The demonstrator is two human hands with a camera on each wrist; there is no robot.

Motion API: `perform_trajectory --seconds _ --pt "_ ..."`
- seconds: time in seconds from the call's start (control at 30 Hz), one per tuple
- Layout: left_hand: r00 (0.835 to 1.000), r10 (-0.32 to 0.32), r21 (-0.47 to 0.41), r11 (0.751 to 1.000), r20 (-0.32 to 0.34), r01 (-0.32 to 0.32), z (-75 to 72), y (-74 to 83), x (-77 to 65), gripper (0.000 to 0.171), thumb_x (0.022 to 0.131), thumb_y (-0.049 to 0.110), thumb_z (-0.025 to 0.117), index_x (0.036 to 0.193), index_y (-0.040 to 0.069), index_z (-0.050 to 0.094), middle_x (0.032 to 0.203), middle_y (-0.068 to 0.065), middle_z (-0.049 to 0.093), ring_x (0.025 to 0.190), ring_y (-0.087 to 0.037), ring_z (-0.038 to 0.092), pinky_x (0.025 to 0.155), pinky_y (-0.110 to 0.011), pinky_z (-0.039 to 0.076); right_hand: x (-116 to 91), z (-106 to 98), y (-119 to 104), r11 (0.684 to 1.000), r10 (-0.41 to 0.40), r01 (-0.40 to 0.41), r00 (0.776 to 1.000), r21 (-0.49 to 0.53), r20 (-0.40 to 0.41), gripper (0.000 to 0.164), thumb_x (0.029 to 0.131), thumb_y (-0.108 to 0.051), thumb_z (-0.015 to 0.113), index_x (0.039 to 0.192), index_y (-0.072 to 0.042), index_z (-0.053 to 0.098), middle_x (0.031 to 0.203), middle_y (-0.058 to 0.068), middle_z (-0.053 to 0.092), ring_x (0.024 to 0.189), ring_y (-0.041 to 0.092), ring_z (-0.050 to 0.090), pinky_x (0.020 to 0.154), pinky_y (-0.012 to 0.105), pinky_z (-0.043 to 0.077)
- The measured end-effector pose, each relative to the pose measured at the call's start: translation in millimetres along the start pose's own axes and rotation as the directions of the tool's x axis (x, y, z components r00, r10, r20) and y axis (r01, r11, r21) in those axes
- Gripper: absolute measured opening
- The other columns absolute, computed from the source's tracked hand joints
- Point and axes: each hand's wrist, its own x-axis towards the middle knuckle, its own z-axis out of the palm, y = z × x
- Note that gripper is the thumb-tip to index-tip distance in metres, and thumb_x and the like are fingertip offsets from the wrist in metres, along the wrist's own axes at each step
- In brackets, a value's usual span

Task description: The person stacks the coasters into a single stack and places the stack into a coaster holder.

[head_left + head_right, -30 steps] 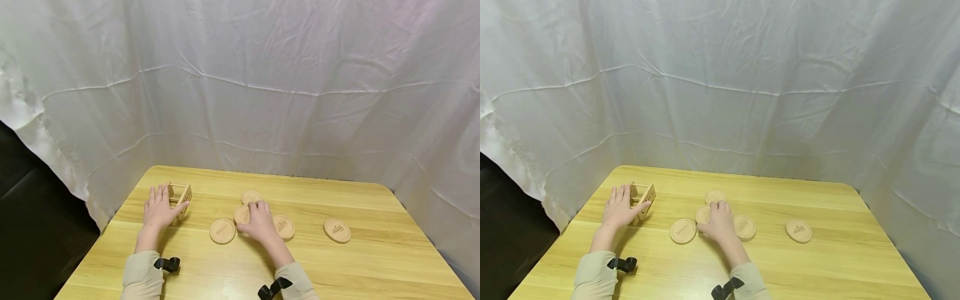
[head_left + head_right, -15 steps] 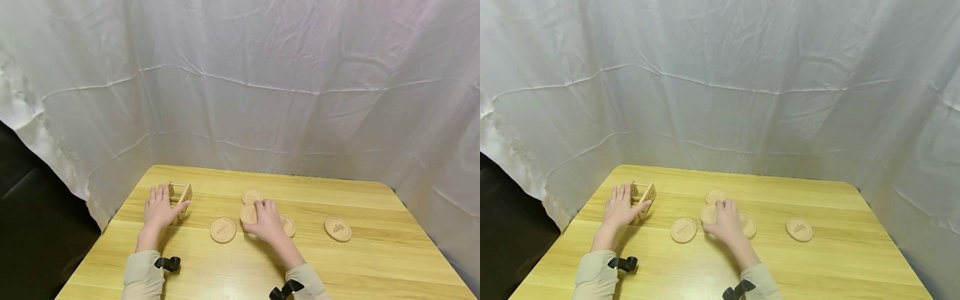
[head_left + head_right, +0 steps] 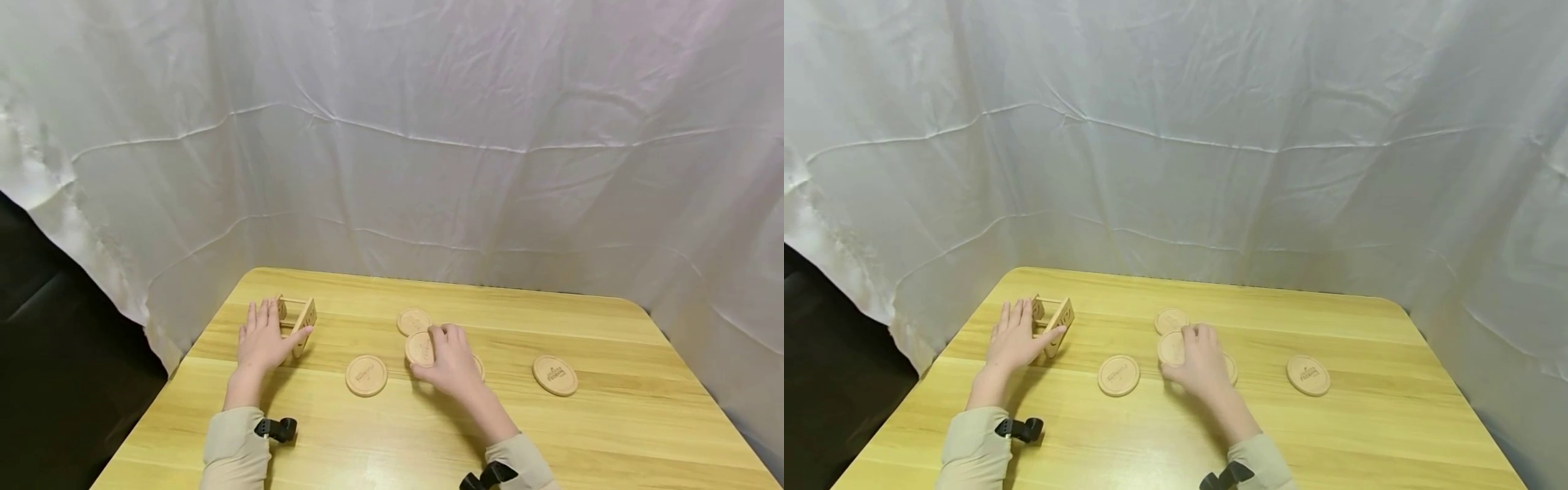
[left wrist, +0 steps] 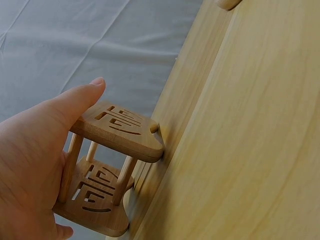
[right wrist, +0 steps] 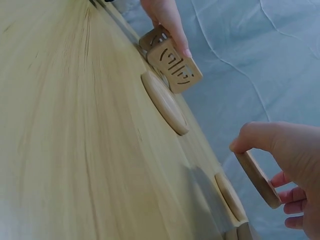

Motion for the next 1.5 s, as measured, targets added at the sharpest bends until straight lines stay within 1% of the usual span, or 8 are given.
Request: perform_trajectory --seconds 0.2,0.37,0.73,0.9,1.0,1.13,1.27,1.5 --pt "1.000 0.003 -0.001 1.000 -0.007 -0.003 -0.5 0.9 -1.7 0.110 0.088 0.071 0.048 0.155 0.001 -0.003 0.162 -0.025 -0.006 0.149 -0.044 -0.013 0.116 -0.070 0.000 -3 -5 6 1.000 -0.018 0.018 1.000 -0.006 -0.016 0.078 0.065 -0.040 0.077 0.128 0.001 0.055 0.120 0.021 0.052 0.118 0.037 0.045 0.098 0.051 0.047" --pt "1.000 0.003 -0.004 1.000 -0.009 -0.003 -0.1 1.1 -2.5 0.112 0.086 0.074 0.047 0.155 0.001 -0.002 0.162 -0.025 -0.006 0.149 -0.044 -0.013 0.116 -0.070 -0.002 -6 -10 12 0.999 -0.044 0.043 0.998 -0.019 -0.033 0.076 0.065 -0.039 0.078 0.125 0.002 0.056 0.118 0.022 0.053 0.115 0.038 0.046 0.097 0.052 0.046" --pt "1.000 0.001 0.000 1.000 -0.003 -0.001 0.0 2.3 -1.7 0.110 0.088 0.071 0.048 0.155 0.000 -0.002 0.162 -0.025 -0.006 0.149 -0.044 -0.013 0.117 -0.069 -0.002 -16 -20 28 0.999 -0.048 0.047 0.998 -0.015 -0.037 0.075 0.066 -0.037 0.080 0.124 0.002 0.056 0.118 0.025 0.053 0.115 0.040 0.046 0.096 0.054 0.047" --pt "1.000 -0.001 0.004 1.000 -0.005 0.001 0.8 1.0 -1.1 0.112 0.087 0.074 0.046 0.155 0.001 -0.003 0.162 -0.025 -0.006 0.149 -0.044 -0.013 0.117 -0.069 -0.001 -19 -23 38 0.999 -0.041 0.040 0.998 -0.024 -0.039 0.074 0.065 -0.037 0.080 0.123 0.002 0.056 0.116 0.024 0.053 0.113 0.040 0.046 0.095 0.054 0.047" --pt "1.000 -0.002 0.008 1.000 -0.006 0.002 0.9 0.3 -0.7 0.113 0.086 0.075 0.046 0.155 0.001 -0.003 0.162 -0.025 -0.005 0.149 -0.044 -0.012 0.117 -0.069 0.000 -21 -24 43 0.999 -0.034 0.033 0.999 -0.023 -0.035 0.074 0.066 -0.037 0.081 0.123 0.002 0.056 0.117 0.024 0.053 0.115 0.040 0.046 0.097 0.055 0.046" --pt "1.000 -0.002 0.003 1.000 -0.008 0.002 1.4 0.3 -0.6 0.111 0.087 0.073 0.047 0.156 0.001 -0.003 0.162 -0.025 -0.005 0.149 -0.044 -0.012 0.117 -0.069 -0.001 -25 -26 48 1.000 -0.025 0.024 0.999 -0.020 -0.027 0.075 0.066 -0.038 0.081 0.124 0.002 0.056 0.118 0.024 0.053 0.117 0.041 0.046 0.099 0.057 0.045" --pt "1.000 0.000 -0.002 1.000 -0.008 0.000 1.3 1.0 -0.3 0.110 0.088 0.071 0.048 0.156 0.002 -0.003 0.162 -0.025 -0.006 0.149 -0.044 -0.013 0.117 -0.069 -0.001 -29 -29 50 1.000 -0.017 0.017 1.000 -0.016 -0.023 0.075 0.066 -0.039 0.082 0.124 0.002 0.056 0.117 0.023 0.053 0.115 0.040 0.046 0.097 0.056 0.046" --pt "1.000 0.001 0.011 1.000 -0.011 -0.001 1.7 -0.2 -0.4 0.111 0.087 0.074 0.046 0.156 0.002 -0.003 0.162 -0.025 -0.005 0.150 -0.044 -0.011 0.117 -0.069 0.000 -32 -31 54 1.000 0.027 -0.027 0.999 -0.003 0.018 0.076 0.067 -0.039 0.080 0.127 0.001 0.055 0.120 0.023 0.052 0.117 0.038 0.045 0.097 0.055 0.046"
